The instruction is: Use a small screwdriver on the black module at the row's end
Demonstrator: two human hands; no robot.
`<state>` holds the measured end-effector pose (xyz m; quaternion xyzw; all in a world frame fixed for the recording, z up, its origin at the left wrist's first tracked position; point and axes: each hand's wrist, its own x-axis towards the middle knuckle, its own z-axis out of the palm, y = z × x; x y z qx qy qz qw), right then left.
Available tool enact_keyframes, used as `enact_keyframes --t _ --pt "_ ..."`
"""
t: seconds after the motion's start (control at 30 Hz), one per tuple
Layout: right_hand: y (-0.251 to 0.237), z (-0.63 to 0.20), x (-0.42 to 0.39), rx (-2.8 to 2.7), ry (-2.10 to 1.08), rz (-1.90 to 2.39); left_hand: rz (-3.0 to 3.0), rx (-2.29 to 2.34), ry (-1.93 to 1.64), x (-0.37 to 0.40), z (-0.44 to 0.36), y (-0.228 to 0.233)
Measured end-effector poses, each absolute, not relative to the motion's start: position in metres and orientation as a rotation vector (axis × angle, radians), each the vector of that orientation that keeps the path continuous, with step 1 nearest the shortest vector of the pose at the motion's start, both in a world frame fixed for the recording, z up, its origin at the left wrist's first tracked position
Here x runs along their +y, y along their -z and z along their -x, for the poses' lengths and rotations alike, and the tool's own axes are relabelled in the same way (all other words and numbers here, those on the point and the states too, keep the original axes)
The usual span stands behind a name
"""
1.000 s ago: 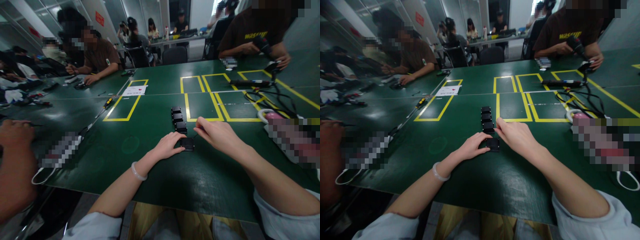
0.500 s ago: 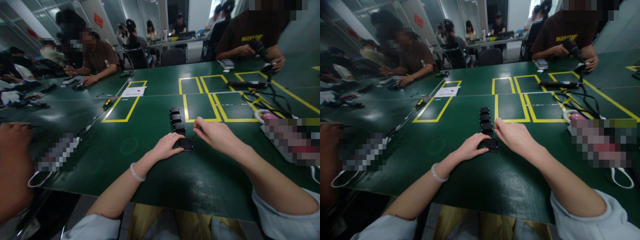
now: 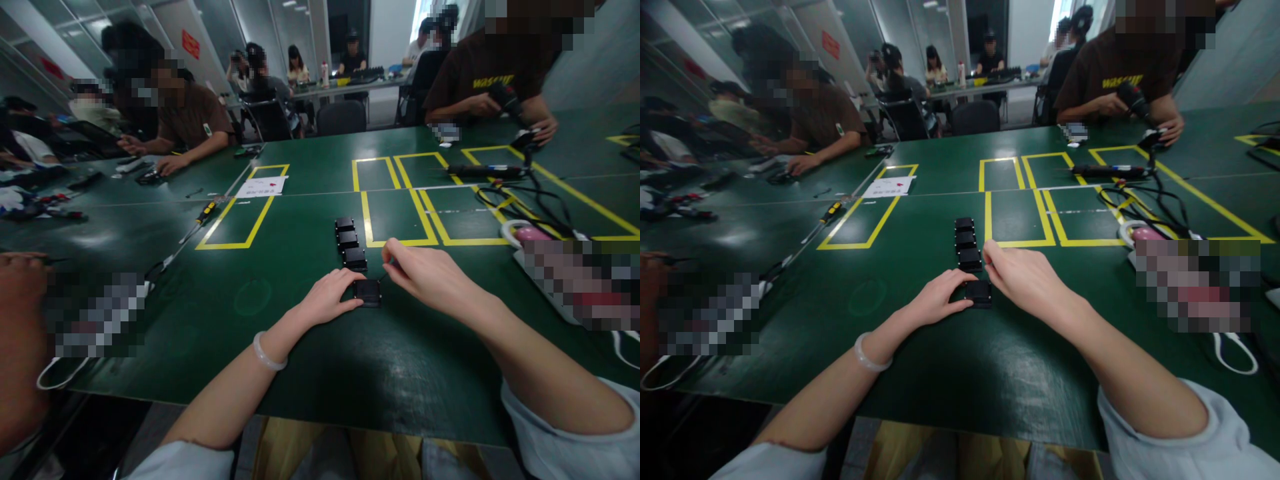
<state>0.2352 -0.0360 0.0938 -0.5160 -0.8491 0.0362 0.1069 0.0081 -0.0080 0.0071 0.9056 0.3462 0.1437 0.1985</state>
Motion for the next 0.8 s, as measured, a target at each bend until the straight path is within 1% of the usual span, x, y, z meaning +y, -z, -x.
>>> enact_keyframes --t 0.27,0.47,0.7,0.8 --pt "-0.0915 -0.2319 -0.0351 -2.49 -0.054 1.617 -2.529 0.98 -0.387 -0.0082 -0.0087 -0.007" --pt "-0.092 -0.2384 -0.034 -2.503 -0.135 1.521 -2.531 0.971 -0.399 -0.0078 -0.0082 -0.0062" --pt "-0.0925 -0.2316 -0.0346 -2.481 -0.065 1.62 -2.536 0.979 -0.397 -0.0078 -0.0082 -0.0055" --pt "-0.0921 -0.2329 -0.0342 -2.484 -0.082 1.632 -2.536 0.974 -0.394 -0.008 -0.0081 -0.0065"
